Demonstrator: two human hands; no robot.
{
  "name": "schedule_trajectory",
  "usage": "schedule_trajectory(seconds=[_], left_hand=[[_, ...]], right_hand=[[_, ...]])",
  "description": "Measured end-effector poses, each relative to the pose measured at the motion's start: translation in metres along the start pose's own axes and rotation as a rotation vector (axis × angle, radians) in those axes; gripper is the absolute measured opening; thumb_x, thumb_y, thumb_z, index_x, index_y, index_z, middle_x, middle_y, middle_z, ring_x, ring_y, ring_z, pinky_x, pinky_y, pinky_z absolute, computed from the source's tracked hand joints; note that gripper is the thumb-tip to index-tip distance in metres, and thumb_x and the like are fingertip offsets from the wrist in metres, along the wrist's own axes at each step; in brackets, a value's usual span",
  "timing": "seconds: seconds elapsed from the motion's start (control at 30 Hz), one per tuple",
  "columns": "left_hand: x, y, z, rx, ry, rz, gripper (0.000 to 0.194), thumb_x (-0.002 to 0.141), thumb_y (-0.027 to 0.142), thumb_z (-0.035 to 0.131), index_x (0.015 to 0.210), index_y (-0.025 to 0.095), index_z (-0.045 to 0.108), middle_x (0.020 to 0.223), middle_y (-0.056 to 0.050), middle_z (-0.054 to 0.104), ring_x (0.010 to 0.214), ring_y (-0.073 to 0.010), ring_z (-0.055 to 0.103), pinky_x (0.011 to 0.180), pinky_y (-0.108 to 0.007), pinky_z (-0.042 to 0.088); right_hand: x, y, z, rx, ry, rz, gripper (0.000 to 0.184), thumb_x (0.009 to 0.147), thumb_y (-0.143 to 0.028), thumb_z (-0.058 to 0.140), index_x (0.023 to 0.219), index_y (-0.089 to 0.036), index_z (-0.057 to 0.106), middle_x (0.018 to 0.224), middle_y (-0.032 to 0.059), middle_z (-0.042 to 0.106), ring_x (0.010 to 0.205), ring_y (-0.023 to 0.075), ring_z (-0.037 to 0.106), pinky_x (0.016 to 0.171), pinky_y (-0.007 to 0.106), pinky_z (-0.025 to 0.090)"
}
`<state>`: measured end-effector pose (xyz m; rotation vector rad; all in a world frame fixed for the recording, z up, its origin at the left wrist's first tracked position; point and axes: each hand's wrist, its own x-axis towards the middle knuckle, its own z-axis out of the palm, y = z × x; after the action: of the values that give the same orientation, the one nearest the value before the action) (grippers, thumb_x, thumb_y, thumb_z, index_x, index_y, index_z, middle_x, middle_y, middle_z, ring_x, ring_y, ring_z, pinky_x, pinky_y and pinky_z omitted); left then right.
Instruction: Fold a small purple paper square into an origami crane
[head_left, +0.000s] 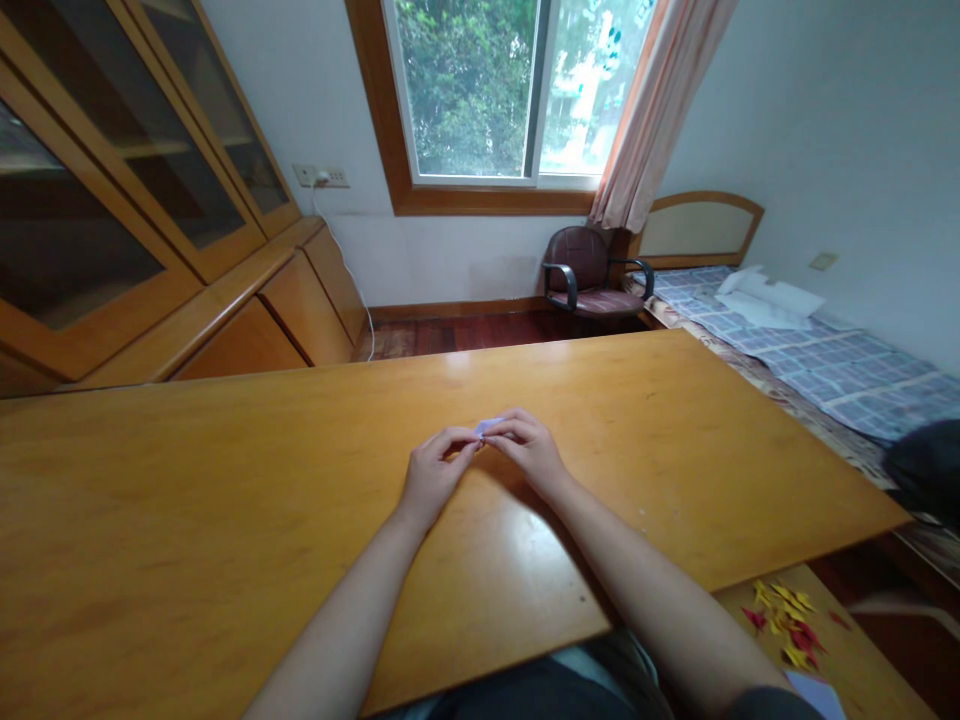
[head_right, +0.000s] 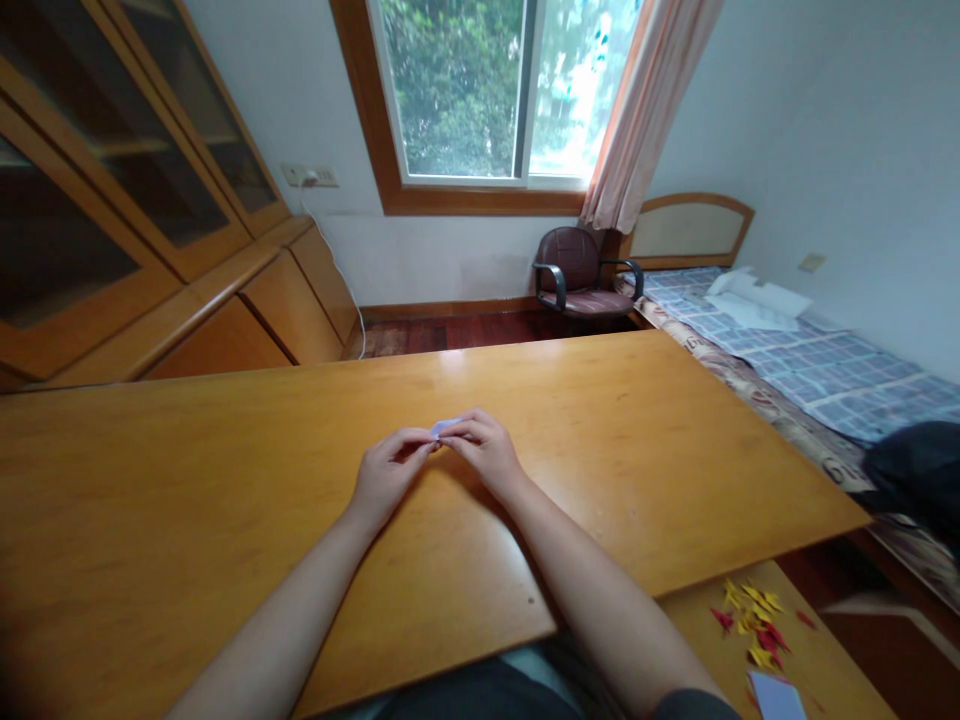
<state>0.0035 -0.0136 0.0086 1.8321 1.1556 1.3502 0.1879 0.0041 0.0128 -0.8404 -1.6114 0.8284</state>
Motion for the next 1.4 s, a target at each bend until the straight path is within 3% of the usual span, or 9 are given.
schedule_trajectory(seconds=[0.23,0.53,1.13,1.4], left_hand=[[0.002,0.009,0.0,0.075,0.016,0.083,0.009,0.087,0.023,0.064,0.09,0.021,0.072,0.091,-0.003,0.075,0.085,-0.0165,0.07,0.083,-0.027,0.055],[-0.002,0.005,0.004,0.053,0.071,-0.007,0.012,0.087,0.032,0.066,0.088,0.02,0.069,0.087,-0.002,0.073,0.081,-0.0159,0.069,0.079,-0.027,0.057],[0.0,0.012,0.006,0.041,0.091,-0.084,0.014,0.085,0.034,0.068,0.084,0.02,0.07,0.083,-0.002,0.074,0.077,-0.0169,0.07,0.077,-0.029,0.057],[-0.001,0.007,0.011,-0.319,0.056,-0.23,0.028,0.086,0.041,0.066,0.1,0.018,0.059,0.092,-0.006,0.073,0.084,-0.0196,0.073,0.083,-0.033,0.058]], right_hand=[[0.001,0.0,0.001,-0.068,-0.018,-0.009,0.011,0.09,-0.025,0.065,0.083,-0.023,0.074,0.082,0.0028,0.069,0.081,0.0182,0.064,0.077,0.03,0.051],[0.0,-0.006,0.004,-0.064,-0.016,-0.031,0.01,0.09,-0.022,0.064,0.085,-0.023,0.072,0.088,0.0036,0.068,0.086,0.0182,0.063,0.08,0.031,0.05],[-0.003,-0.008,0.013,0.28,0.057,0.208,0.009,0.086,-0.03,0.068,0.088,-0.021,0.067,0.091,0.0035,0.069,0.088,0.0184,0.066,0.082,0.032,0.054],[-0.002,-0.001,0.013,0.246,0.083,0.226,0.014,0.085,-0.033,0.067,0.09,-0.02,0.065,0.089,0.0042,0.069,0.084,0.0187,0.067,0.08,0.032,0.056]])
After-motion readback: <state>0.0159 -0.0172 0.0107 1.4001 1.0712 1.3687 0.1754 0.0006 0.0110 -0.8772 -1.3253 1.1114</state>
